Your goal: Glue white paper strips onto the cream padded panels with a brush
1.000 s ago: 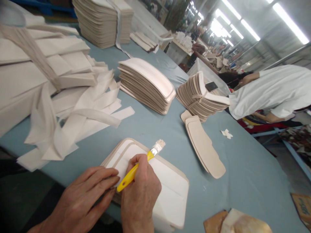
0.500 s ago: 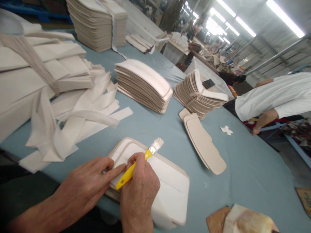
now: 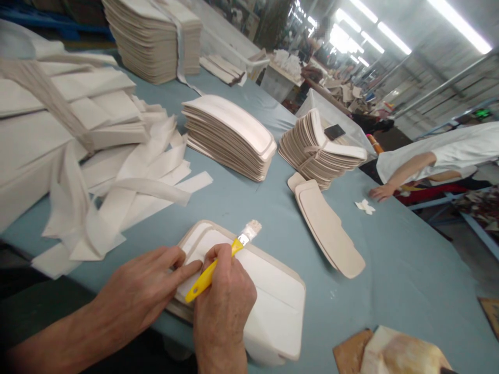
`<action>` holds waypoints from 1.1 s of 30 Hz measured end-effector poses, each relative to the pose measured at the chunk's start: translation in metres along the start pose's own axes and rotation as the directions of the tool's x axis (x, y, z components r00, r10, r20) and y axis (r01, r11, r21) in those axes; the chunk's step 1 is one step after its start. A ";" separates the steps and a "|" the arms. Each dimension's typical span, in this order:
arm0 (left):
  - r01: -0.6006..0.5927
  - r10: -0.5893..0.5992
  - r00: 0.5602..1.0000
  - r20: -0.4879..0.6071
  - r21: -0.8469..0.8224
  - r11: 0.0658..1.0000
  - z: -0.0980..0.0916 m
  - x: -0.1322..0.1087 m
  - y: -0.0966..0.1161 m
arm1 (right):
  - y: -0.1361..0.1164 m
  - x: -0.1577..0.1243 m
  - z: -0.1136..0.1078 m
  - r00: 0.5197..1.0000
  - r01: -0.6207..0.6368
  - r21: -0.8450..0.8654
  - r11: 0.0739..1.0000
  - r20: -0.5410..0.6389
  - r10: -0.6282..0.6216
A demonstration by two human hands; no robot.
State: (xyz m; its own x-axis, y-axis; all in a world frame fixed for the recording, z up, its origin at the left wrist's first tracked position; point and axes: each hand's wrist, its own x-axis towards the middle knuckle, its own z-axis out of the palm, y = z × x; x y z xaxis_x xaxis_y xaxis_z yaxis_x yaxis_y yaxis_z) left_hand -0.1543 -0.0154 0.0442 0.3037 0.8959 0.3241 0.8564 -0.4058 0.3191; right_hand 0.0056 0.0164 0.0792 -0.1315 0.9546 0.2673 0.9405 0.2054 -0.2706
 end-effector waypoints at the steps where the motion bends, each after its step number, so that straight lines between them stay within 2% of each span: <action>1: 0.008 -0.008 1.000 0.004 0.023 1.000 -0.001 0.002 -0.002 | 0.000 0.000 0.000 1.000 0.001 0.000 1.000 0.000 -0.001; 4: 0.005 -0.003 1.000 -0.031 0.055 0.998 -0.003 0.003 -0.006 | 0.000 0.001 0.000 1.000 0.016 0.006 1.000 0.020 -0.016; 7: -0.028 0.027 0.997 -0.073 -0.002 1.000 -0.002 0.000 -0.004 | 0.001 0.001 0.000 1.000 0.027 0.004 1.000 0.010 -0.027; 10: -0.049 0.045 0.997 -0.069 -0.050 0.998 0.001 -0.005 -0.002 | 0.003 0.001 0.000 0.999 0.047 0.005 0.999 0.007 -0.047; 13: -0.029 0.029 0.997 -0.066 -0.004 1.000 0.001 -0.007 -0.008 | 0.004 0.001 0.000 0.998 0.056 0.003 0.998 0.020 -0.056; 18: -0.082 0.083 0.991 -0.109 0.014 0.997 -0.001 -0.003 -0.020 | 0.003 -0.001 0.003 0.999 0.039 0.007 0.999 0.017 -0.039; 21: -0.057 0.056 0.995 -0.084 -0.004 0.998 0.000 0.005 -0.015 | 0.001 -0.002 0.004 1.000 0.022 0.014 1.000 -0.009 -0.021; 26: -0.042 0.041 0.999 0.029 0.035 0.998 -0.004 0.016 -0.010 | 0.001 0.000 0.004 1.000 0.013 0.005 1.000 0.004 -0.013; 33: -0.114 0.115 0.993 0.002 0.125 0.986 -0.008 0.012 -0.022 | 0.004 -0.002 0.004 0.999 -0.007 -0.004 1.000 0.053 0.008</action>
State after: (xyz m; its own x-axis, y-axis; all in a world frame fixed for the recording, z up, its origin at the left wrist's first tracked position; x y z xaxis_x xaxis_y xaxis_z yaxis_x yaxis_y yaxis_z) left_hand -0.1732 0.0026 0.0480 0.4008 0.8439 0.3566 0.8616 -0.4795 0.1665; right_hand 0.0083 0.0161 0.0742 -0.1410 0.9663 0.2155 0.9426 0.1975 -0.2691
